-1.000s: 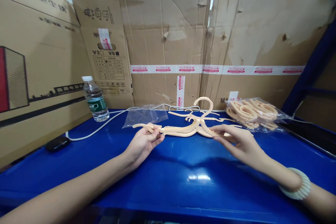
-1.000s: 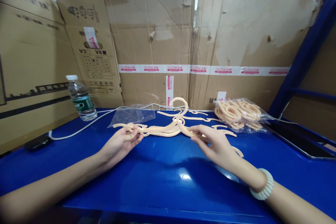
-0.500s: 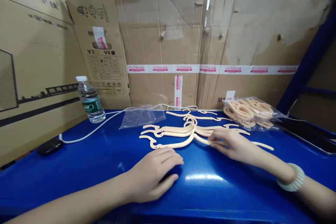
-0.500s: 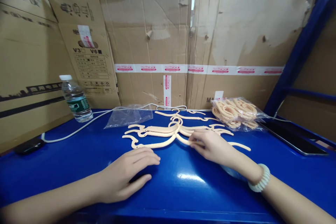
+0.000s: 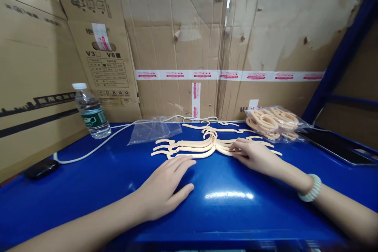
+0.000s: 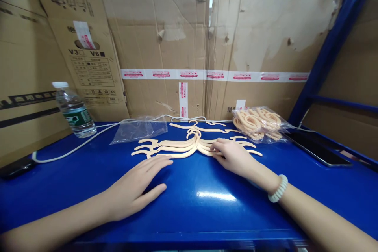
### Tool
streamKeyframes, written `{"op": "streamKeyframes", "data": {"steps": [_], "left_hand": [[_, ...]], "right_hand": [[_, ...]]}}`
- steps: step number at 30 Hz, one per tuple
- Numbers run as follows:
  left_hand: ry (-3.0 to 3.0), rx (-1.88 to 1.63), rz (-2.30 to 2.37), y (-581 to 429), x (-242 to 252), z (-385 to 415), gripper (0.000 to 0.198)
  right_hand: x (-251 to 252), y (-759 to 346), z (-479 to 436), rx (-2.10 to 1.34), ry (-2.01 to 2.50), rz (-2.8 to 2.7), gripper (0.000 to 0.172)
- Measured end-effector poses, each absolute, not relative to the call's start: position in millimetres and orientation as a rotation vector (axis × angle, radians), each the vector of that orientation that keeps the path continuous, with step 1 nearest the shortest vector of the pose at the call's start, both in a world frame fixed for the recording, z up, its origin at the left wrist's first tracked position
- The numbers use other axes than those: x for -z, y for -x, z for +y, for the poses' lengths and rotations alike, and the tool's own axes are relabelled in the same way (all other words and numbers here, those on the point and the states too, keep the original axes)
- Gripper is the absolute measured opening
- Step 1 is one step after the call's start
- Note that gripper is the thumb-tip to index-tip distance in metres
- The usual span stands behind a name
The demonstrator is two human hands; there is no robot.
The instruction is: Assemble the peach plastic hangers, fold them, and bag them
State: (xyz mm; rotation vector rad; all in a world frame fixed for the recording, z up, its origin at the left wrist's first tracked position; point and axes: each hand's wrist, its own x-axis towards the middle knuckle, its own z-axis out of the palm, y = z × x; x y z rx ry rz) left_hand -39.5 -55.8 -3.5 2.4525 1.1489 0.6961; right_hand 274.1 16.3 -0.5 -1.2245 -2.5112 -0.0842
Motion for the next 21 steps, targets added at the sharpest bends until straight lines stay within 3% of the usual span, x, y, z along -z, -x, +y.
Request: {"op": "streamKeyframes", "data": {"steps": [6,16,21], "left_hand": [[-2.624,-0.494,1.269,42,6,-53,0.052],[-2.734,-0.301,1.246,48,3,-45,0.054],[-2.732,-0.301,1.233,48,1,-45,0.051]], "right_hand": [[-2,-275,17,0.107,1.225,-2.485,0.021],[-3,-272,12,0.206,1.390,-2.436,0.010],[-9,-269,6,0.150,1.437,-2.497,0.016]]}}
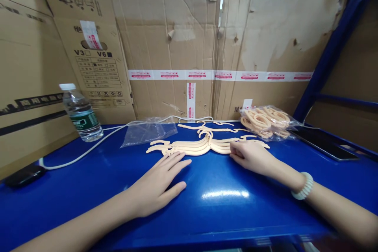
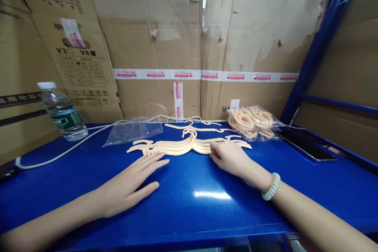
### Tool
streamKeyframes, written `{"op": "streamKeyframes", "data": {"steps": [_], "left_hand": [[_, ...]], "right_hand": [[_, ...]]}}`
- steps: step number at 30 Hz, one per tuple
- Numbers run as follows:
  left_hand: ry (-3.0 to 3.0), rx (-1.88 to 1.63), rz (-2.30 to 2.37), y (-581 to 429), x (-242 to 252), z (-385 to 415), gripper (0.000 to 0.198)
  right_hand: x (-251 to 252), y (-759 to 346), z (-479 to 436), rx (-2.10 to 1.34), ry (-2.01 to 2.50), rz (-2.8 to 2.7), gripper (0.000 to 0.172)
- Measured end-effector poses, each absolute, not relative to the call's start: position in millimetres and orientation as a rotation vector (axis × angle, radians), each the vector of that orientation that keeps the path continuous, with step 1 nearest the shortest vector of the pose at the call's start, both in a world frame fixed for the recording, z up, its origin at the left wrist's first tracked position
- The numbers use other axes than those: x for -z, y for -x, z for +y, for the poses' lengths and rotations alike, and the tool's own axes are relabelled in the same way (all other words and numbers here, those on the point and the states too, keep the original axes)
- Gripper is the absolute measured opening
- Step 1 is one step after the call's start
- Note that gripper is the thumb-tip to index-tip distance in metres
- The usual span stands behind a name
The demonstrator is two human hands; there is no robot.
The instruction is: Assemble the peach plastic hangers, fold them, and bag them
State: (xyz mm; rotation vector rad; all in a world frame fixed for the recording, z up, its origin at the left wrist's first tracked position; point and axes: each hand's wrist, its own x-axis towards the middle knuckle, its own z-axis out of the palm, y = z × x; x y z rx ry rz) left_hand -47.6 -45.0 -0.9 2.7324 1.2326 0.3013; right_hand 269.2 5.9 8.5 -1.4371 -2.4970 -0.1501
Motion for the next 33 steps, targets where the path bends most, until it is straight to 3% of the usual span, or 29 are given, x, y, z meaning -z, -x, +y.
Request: {"op": "streamKeyframes", "data": {"steps": [14,24,33], "left_hand": [[-2.759,-0.687,0.949,45,1,-48,0.015],[-2.698,-0.661,0.982,47,3,-46,0.014],[-2.601,-0.714,1.024,47,-1,-49,0.024]], "right_hand": [[-9,-264,-6,-0.077,1.207,-2.674,0.013],[-6,-266,-2,-0.085,1.179,-2.706,0.015],[-6,-266,-3,-0.085,1.156,-2.706,0.014]]}}
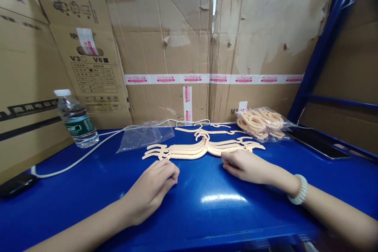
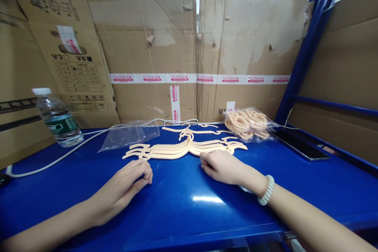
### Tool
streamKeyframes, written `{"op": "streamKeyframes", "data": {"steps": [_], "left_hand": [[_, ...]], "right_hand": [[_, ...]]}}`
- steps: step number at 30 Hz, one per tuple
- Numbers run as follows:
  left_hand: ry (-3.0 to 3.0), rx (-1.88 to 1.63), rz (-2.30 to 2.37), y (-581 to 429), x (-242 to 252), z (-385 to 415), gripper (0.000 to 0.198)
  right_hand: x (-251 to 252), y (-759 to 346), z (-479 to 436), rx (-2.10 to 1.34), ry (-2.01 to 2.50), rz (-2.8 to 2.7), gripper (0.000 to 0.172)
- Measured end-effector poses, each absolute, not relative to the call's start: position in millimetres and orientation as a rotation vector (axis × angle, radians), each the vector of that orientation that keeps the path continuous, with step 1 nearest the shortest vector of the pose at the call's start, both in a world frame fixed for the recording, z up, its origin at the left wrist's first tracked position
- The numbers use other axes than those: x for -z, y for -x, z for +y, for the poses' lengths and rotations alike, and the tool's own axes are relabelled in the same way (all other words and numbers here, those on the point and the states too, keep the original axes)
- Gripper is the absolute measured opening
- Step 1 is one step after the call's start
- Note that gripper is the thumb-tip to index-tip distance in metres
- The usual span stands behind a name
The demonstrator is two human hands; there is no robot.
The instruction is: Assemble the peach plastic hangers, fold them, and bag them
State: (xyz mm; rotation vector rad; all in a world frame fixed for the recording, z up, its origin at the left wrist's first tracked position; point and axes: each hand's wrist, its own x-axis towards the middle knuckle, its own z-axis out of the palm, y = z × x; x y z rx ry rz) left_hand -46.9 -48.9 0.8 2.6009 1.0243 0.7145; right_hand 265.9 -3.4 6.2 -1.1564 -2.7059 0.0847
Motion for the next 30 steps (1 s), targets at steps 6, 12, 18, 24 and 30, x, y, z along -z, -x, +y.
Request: {"op": "streamKeyframes", "data": {"steps": [6,12,18,24,30], "left_hand": [[-2.642,-0.696,1.030,48,0,-49,0.024],[-2.578,-0.765,1.033,50,5,-48,0.022],[-2.574,-0.741,1.024,49,2,-48,0.014],[-2.575,-0.687,0.999,47,-2,-47,0.017],[-2.715,-0.560,0.936,43,-7,-49,0.010]], "right_hand": [[-7,-266,-5,-0.076,1.167,-2.708,0.014],[-7,-266,-4,-0.074,1.160,-2.707,0.015],[-7,-266,-3,-0.079,1.157,-2.701,0.015],[-7,-266,-5,-0.106,1.142,-2.698,0.013],[-28,-273,15,0.020,1.311,-2.587,0.010]]}}
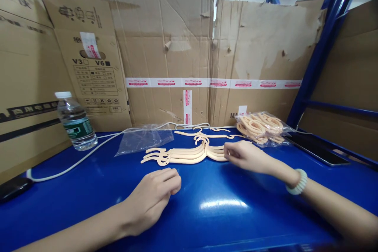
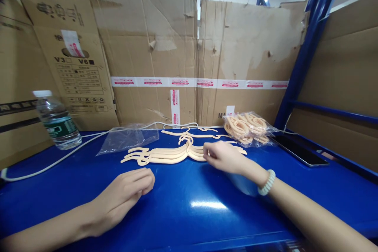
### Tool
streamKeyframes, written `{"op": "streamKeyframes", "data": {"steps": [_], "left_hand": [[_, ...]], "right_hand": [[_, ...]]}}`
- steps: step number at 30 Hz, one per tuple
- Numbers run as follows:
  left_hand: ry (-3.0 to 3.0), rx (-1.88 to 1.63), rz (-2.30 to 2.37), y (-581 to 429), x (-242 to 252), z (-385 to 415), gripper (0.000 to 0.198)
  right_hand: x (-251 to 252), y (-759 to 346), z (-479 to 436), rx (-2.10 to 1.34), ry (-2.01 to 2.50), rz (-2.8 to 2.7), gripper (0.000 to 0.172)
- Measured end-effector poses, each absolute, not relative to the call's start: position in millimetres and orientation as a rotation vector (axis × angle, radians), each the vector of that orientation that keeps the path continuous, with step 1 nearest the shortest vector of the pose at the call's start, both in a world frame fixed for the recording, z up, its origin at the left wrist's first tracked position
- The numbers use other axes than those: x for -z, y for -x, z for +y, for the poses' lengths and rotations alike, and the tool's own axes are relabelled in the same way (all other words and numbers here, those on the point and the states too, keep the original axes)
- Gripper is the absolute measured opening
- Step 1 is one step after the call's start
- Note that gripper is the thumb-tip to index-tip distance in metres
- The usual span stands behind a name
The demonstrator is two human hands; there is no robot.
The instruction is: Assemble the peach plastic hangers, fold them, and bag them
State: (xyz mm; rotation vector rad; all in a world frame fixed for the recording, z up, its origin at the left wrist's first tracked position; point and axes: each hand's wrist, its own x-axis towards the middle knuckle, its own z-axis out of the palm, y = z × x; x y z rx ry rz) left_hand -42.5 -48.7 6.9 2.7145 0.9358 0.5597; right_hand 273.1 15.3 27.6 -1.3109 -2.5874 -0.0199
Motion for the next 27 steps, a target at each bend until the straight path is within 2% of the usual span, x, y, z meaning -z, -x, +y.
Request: {"op": "streamKeyframes", "data": {"steps": [10,22,27], "left_hand": [[-2.972,-0.224,0.956,14,-11,-32,0.017],[-2.866,-0.390,0.850,16,-3,-34,0.007],[-2.776,-0.479,0.838,17,-2,-32,0.007]], "right_hand": [[-61,-268,113,0.270,1.797,-2.512,0.020],[-32,-236,168,0.286,1.968,-2.467,0.032],[-35,-237,168,0.231,1.918,-2.418,0.026]]}}
